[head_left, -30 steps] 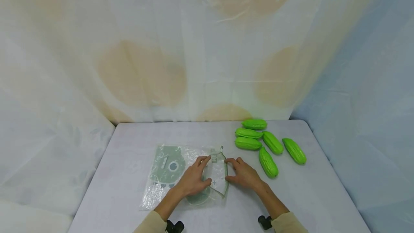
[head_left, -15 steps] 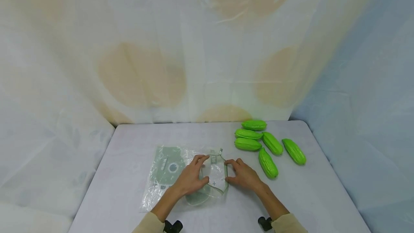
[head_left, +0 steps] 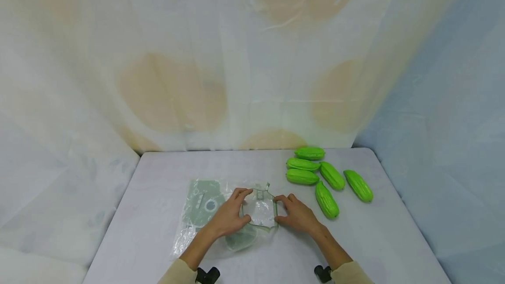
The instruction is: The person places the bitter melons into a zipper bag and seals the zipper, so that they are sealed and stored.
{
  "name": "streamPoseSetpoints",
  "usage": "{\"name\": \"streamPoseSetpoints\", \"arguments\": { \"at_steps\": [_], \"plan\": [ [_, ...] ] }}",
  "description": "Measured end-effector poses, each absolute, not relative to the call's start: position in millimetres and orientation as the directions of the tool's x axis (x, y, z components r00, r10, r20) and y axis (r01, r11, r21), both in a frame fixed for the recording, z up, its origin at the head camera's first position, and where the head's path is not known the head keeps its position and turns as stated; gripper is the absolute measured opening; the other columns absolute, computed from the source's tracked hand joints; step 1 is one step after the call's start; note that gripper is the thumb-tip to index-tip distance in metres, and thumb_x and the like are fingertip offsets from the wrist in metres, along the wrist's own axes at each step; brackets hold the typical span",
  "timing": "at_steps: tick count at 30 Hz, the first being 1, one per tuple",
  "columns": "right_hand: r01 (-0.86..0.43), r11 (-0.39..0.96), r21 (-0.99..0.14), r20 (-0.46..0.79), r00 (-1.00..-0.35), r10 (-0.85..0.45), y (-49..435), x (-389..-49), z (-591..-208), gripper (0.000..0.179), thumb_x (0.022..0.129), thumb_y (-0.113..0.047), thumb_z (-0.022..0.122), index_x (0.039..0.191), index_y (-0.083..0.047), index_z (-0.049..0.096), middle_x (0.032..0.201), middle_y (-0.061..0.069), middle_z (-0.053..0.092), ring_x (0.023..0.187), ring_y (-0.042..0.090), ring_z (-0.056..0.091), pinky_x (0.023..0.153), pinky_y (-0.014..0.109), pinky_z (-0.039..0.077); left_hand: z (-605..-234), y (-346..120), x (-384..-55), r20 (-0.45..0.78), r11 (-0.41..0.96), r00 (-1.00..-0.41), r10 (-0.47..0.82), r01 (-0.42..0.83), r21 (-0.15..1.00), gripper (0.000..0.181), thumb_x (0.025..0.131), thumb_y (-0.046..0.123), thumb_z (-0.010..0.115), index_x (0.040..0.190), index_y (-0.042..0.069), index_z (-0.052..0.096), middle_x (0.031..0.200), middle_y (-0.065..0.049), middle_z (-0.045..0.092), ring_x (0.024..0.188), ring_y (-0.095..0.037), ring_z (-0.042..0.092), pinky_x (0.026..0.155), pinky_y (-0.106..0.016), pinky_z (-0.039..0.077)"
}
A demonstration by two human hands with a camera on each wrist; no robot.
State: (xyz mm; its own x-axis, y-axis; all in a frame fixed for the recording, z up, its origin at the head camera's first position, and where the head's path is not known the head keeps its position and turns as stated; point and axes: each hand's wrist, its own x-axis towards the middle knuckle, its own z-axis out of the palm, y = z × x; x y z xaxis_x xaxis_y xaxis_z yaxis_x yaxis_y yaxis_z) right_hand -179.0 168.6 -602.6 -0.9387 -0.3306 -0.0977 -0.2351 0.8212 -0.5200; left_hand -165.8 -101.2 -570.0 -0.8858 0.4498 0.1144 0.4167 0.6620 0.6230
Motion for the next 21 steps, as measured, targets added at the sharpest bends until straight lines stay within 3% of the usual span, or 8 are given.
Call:
{"name": "streamPoseSetpoints", "arguments": {
  "at_steps": [12, 21],
  "plan": [
    [-0.264, 0.813, -0.52, -0.075, -0.934, -0.35, 169, -179, -603, 0.054, 0.085, -0.036, 0.08, 0.133, -0.027, 0.059, 0.089, 0.001, 0.047, 0.071, 0.012, 0.045, 0.054, 0.027, 0.038, -555, -111, -167, 0.099, 0.665, -0.883, 0.459, 0.415, 0.621, 0.072, 0.082, 0.018, 0.062, 0.151, 0.013, 0.043, 0.147, 0.0, 0.042, 0.092, -0.014, 0.056, 0.068, -0.028, 0.045],
    [-0.269, 0.824, -0.499, -0.058, -0.938, -0.342, 169, -176, -602, 0.052, 0.084, -0.034, 0.081, 0.132, -0.023, 0.062, 0.087, -0.001, 0.046, 0.07, 0.012, 0.044, 0.055, 0.027, 0.038, -557, -106, -166, 0.026, 0.677, -0.884, 0.467, 0.376, 0.633, 0.075, 0.084, 0.022, 0.063, 0.155, 0.022, 0.037, 0.149, 0.003, 0.039, 0.09, -0.013, 0.057, 0.064, -0.027, 0.046]
  ]
}}
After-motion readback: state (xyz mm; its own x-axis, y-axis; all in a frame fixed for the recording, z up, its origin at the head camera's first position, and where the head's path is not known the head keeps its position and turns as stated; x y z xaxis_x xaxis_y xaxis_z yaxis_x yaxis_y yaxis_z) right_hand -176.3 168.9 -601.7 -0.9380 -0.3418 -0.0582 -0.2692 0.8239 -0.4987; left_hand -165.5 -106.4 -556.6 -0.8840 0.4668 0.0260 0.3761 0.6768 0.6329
